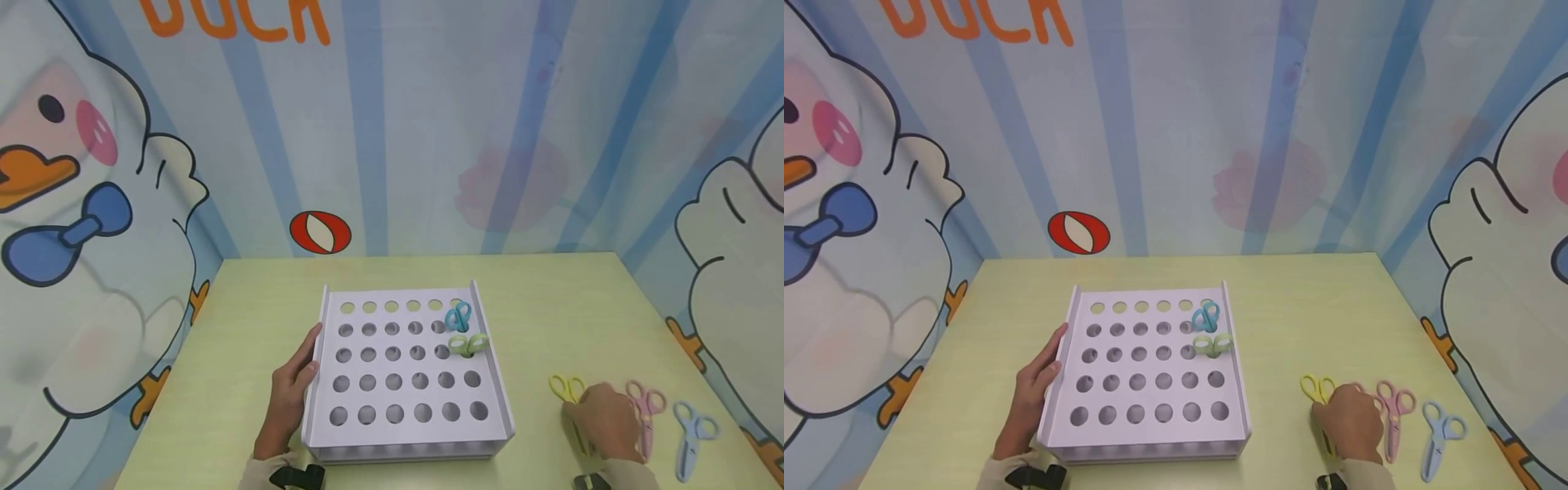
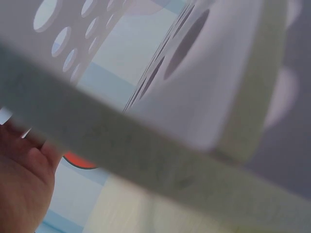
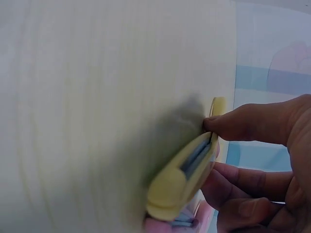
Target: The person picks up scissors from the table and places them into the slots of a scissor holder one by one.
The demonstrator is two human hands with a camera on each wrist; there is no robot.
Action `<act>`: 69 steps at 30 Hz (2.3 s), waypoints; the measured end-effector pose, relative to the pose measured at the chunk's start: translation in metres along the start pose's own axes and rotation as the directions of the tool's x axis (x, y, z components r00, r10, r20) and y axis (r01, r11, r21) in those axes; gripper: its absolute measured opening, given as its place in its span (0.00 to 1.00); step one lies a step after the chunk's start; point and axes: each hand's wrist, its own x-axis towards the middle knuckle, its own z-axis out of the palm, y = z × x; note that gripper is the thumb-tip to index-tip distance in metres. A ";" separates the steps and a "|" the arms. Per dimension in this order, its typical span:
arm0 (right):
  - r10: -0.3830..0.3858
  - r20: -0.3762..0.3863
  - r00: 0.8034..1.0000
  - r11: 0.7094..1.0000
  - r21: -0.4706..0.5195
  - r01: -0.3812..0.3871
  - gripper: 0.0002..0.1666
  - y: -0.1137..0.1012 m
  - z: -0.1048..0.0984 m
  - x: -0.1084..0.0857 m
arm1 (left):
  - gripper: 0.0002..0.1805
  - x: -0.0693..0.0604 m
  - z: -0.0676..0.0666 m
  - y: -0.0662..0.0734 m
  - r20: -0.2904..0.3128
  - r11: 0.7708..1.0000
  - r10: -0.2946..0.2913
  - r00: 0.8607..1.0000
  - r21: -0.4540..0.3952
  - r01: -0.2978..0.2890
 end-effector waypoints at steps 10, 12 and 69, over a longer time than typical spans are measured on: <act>-0.013 -0.011 1.000 1.000 0.016 0.013 0.17 0.002 0.001 0.000 | 0.28 0.001 0.000 0.000 0.023 1.000 0.021 1.000 -0.015 -0.021; -0.007 -0.003 1.000 1.000 0.019 0.007 0.18 0.001 0.001 0.001 | 0.28 0.001 0.000 0.000 0.029 0.999 0.029 0.999 -0.021 -0.028; -0.058 -0.216 0.975 0.942 0.311 0.125 0.20 -0.026 -0.005 0.002 | 0.28 0.000 0.001 0.000 0.006 0.998 0.020 1.000 -0.052 -0.020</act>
